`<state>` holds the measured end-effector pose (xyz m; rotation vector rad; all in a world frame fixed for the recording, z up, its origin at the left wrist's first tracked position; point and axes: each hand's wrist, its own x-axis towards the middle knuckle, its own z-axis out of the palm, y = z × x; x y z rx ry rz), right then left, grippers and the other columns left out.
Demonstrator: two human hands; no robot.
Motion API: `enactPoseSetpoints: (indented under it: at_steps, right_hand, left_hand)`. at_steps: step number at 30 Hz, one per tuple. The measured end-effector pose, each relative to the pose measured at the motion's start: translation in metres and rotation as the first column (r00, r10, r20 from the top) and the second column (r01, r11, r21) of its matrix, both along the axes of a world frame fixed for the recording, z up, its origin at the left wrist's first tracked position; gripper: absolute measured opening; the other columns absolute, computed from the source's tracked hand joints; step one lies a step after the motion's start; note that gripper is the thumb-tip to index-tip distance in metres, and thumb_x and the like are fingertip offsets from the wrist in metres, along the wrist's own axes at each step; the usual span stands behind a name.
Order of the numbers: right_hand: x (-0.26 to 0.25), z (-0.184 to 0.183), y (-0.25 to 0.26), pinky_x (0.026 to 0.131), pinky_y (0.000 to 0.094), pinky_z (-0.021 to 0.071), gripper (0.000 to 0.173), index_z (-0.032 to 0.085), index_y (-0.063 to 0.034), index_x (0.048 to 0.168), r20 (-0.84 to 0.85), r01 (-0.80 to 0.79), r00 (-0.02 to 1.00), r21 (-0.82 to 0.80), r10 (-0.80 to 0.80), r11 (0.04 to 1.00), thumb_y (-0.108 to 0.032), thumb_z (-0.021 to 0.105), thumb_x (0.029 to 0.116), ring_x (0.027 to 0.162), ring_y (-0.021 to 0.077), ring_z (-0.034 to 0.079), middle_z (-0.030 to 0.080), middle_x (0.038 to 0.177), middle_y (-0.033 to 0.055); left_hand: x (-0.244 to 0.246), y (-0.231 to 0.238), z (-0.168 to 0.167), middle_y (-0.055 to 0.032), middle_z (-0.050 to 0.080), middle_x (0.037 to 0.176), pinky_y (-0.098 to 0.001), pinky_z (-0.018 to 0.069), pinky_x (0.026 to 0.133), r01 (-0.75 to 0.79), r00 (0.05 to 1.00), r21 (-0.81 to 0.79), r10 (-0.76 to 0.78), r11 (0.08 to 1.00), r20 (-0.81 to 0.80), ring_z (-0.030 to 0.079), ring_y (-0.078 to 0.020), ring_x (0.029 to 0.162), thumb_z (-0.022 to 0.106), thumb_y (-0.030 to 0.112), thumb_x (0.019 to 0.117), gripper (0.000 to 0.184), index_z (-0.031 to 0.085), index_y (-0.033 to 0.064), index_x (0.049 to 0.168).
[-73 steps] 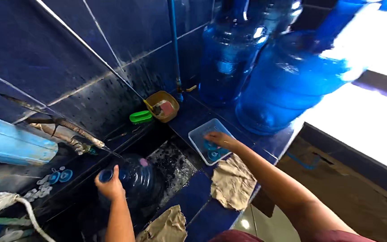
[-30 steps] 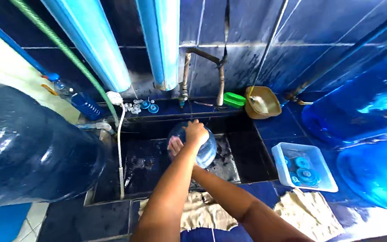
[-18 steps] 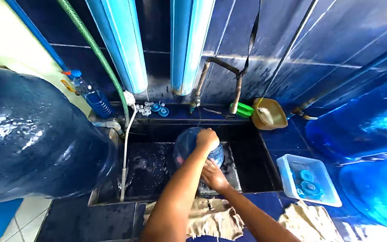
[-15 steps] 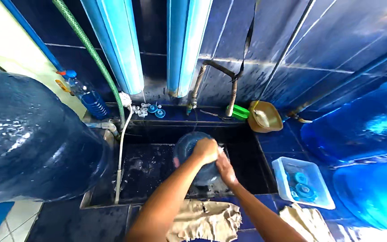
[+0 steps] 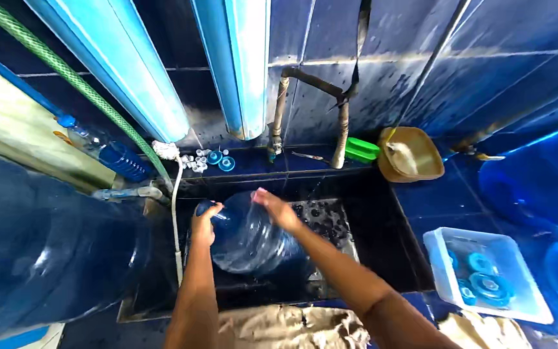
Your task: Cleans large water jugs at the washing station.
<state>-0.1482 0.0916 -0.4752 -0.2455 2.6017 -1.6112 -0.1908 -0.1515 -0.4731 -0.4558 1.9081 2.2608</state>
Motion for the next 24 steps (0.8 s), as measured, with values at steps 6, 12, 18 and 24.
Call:
enactPoseSetpoints:
  at_steps: [6,12,18,24]
  right_hand:
    - [-0.061,-0.036,-0.045,0.109,0.0512,0.0472,0.047,0.059,-0.0105,0.143,0.398,-0.039,0.916,0.209,-0.049,0.977,-0.037,0.036,0.1118,0.128,0.0281,0.061,0.064,0.138,0.0136]
    - [0.1,-0.09,0.016,0.125,0.0644,0.0182,0.045,0.055,-0.0157,0.149,0.097,-0.217,0.976,0.448,0.194,0.867,-0.021,0.051,0.1048,0.155,0.03,0.029,0.045,0.161,0.0062]
    - [-0.011,-0.131,0.136,0.117,0.0597,0.0324,0.046,0.053,0.0103,0.14,0.695,-0.108,0.676,0.421,-0.243,0.901,-0.024,0.04,0.1116,0.14,0.046,0.046,0.051,0.145,0.0332]
    - [-0.105,-0.119,-0.026,0.114,0.0483,0.0412,0.041,0.057,-0.0046,0.144,0.546,-0.131,0.835,0.071,0.072,0.989,-0.024,0.043,0.1114,0.132,0.0302,0.057,0.059,0.143,0.0195]
  left_hand:
    - [0.011,-0.018,-0.099,-0.0078,0.064,0.115,-0.0385,0.0551,0.089,-0.178,0.976,0.268,0.134,0.947,0.174,0.064,-0.0178,0.103,0.045,0.018,0.1027,0.035,0.048,0.0064,0.135]
    - [0.042,-0.069,-0.165,-0.0118,0.063,0.105,-0.0411,0.0551,0.075,-0.311,0.877,-0.063,0.312,0.948,0.366,0.062,-0.0184,0.089,0.045,0.024,0.103,0.031,0.055,0.0023,0.123]
    - [-0.014,-0.042,-0.139,-0.0048,0.071,0.1,-0.0375,0.06,0.086,-0.02,1.0,0.425,0.012,0.905,0.022,0.071,-0.0193,0.095,0.053,0.015,0.0879,0.024,0.058,0.01,0.11]
    - [0.003,-0.035,-0.158,-0.0021,0.07,0.104,-0.0316,0.0598,0.08,-0.136,0.963,0.237,0.073,0.962,0.259,0.07,-0.0127,0.095,0.039,0.025,0.1058,0.025,0.054,0.0112,0.121]
